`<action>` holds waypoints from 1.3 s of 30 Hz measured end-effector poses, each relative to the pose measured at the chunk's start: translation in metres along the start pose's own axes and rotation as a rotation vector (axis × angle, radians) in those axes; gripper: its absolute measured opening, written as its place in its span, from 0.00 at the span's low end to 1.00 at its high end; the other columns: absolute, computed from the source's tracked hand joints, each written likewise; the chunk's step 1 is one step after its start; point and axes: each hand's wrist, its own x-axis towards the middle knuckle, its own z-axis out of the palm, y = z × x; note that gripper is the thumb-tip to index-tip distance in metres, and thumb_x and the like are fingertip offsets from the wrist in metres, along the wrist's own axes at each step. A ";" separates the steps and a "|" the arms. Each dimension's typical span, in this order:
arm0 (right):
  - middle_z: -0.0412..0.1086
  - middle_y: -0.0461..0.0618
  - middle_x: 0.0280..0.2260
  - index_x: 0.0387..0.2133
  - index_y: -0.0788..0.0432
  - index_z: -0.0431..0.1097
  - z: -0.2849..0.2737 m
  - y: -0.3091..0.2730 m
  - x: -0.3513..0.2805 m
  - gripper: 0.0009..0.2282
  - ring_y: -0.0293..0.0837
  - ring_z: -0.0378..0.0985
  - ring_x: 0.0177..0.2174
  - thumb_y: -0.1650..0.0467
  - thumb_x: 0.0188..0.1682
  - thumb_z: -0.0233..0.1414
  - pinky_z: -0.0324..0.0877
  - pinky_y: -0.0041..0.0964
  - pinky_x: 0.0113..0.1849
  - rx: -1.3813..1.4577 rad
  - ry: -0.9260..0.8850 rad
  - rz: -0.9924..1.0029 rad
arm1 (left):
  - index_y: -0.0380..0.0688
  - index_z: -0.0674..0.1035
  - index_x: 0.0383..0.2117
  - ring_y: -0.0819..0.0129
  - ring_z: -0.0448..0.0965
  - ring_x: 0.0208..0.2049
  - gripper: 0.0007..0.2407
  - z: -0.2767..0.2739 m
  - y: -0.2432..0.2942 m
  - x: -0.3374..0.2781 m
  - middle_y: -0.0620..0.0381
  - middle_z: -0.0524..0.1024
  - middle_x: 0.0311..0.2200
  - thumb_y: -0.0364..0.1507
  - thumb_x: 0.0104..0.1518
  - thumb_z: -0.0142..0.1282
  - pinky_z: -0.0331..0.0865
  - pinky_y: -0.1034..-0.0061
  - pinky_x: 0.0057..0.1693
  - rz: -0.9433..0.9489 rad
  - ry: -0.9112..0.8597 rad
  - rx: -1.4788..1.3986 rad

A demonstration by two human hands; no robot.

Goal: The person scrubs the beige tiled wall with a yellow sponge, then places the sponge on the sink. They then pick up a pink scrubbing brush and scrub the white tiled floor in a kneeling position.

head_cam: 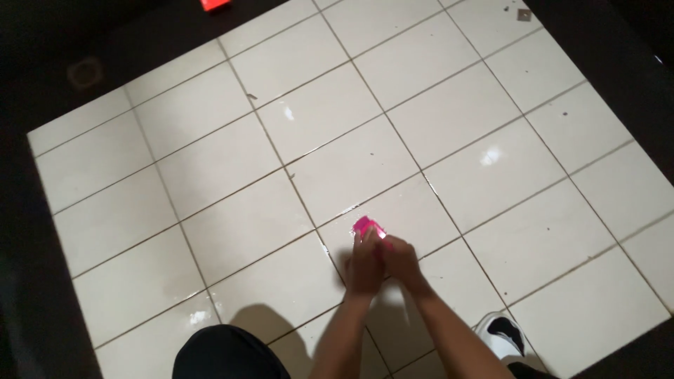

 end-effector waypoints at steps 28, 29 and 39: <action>0.75 0.53 0.26 0.41 0.58 0.76 -0.006 -0.029 -0.010 0.12 0.52 0.79 0.26 0.70 0.45 0.54 0.74 0.43 0.27 -0.094 -0.111 0.009 | 0.39 0.63 0.62 0.41 0.61 0.66 0.28 -0.003 -0.015 -0.033 0.45 0.66 0.63 0.24 0.54 0.62 0.74 0.54 0.56 -0.037 -0.058 -0.129; 0.76 0.52 0.27 0.40 0.56 0.76 -0.004 -0.021 -0.014 0.09 0.52 0.80 0.27 0.70 0.48 0.52 0.75 0.43 0.28 -0.084 -0.124 0.053 | 0.41 0.64 0.61 0.42 0.61 0.67 0.26 0.000 -0.013 -0.033 0.46 0.66 0.65 0.24 0.55 0.60 0.75 0.56 0.54 -0.049 -0.099 -0.093; 0.78 0.55 0.25 0.28 0.57 0.79 -0.033 -0.010 0.040 0.14 0.49 0.81 0.25 0.61 0.51 0.51 0.75 0.40 0.31 0.271 -0.129 0.720 | 0.47 0.73 0.57 0.51 0.75 0.59 0.17 0.001 0.009 0.034 0.51 0.73 0.61 0.28 0.60 0.54 0.80 0.62 0.47 -0.162 -0.053 -0.166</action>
